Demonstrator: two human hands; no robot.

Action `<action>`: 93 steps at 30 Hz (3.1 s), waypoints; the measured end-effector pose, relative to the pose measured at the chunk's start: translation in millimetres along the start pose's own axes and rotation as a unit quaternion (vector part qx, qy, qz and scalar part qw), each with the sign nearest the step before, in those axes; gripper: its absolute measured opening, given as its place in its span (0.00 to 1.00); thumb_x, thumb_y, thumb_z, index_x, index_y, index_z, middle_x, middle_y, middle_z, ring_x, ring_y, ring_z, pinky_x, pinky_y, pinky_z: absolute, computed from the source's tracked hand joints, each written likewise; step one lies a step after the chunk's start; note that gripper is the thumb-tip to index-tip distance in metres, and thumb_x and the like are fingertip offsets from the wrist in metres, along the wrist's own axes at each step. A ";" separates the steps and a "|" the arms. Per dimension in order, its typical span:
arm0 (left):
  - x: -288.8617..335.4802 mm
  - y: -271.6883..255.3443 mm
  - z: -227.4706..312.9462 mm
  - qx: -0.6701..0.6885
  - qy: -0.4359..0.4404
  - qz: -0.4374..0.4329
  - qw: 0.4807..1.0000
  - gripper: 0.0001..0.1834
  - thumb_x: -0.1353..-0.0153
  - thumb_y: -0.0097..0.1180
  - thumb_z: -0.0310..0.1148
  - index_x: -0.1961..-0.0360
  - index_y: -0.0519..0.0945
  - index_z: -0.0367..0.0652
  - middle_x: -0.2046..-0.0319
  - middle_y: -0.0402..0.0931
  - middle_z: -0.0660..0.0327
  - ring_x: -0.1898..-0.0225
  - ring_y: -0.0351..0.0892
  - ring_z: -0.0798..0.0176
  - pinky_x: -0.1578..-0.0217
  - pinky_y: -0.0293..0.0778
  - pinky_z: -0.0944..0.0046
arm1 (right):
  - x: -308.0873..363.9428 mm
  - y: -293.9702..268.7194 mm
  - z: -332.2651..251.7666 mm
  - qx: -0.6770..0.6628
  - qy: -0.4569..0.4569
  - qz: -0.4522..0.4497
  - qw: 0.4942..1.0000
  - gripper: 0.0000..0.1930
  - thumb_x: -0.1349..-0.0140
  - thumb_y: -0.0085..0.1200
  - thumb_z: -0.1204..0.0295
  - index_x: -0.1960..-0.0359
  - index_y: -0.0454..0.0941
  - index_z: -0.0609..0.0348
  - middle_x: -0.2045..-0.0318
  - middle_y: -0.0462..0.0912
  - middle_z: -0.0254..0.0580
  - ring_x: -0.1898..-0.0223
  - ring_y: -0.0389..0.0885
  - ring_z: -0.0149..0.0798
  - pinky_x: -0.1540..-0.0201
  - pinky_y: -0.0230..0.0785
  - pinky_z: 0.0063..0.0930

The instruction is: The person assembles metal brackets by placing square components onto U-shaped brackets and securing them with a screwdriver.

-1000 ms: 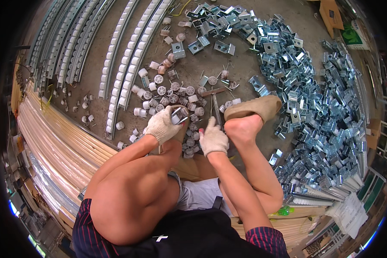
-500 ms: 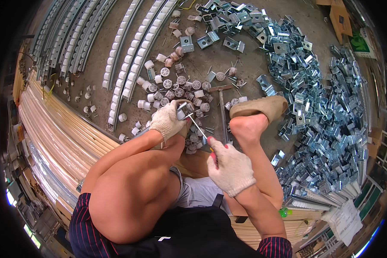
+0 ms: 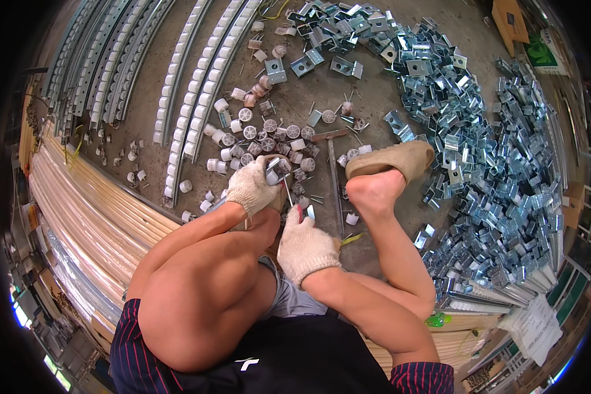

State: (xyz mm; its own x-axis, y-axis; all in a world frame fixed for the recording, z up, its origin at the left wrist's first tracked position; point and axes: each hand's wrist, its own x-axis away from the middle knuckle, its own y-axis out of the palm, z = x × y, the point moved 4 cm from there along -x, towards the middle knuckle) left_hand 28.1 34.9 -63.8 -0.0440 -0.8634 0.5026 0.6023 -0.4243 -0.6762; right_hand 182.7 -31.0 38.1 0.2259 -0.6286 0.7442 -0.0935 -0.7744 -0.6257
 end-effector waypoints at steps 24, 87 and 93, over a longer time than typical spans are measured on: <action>-14.0 -6.0 -27.8 -0.037 -0.028 -0.041 0.998 0.30 0.45 0.67 0.54 0.53 0.82 0.38 0.61 0.86 0.38 0.53 0.87 0.37 0.50 0.81 0.42 | -32.1 72.3 63.6 -0.351 -0.104 0.167 0.916 0.29 0.31 0.53 0.71 0.27 0.69 0.57 0.55 0.84 0.70 0.57 0.84 0.72 0.53 0.78 0.55; -1.8 -5.6 -43.8 0.067 -0.059 -0.035 0.995 0.28 0.55 0.68 0.44 0.52 0.86 0.42 0.59 0.88 0.44 0.54 0.89 0.40 0.50 0.83 0.46 | -356.9 -119.3 234.4 -0.331 -0.054 0.369 0.867 0.20 0.34 0.68 0.64 0.50 0.78 0.65 0.57 0.86 0.43 0.57 0.81 0.38 0.49 0.73 0.35; -1.0 -24.4 -29.3 0.072 -0.042 -0.101 0.991 0.45 0.48 0.71 0.61 0.32 0.75 0.51 0.51 0.86 0.43 0.47 0.86 0.39 0.46 0.80 0.44 | -208.1 -53.4 127.7 -0.606 -0.081 0.187 0.769 0.14 0.37 0.67 0.73 0.52 0.78 0.53 0.62 0.80 0.31 0.69 0.78 0.26 0.70 0.68 0.23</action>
State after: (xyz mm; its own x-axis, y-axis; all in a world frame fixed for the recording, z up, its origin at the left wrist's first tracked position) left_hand -9.9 38.2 -63.6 -0.1124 -0.7366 0.6670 0.6958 -0.5375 -0.4763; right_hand 264.5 150.3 -113.2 0.0721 -0.8827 0.4643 -0.9941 -0.1017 -0.0389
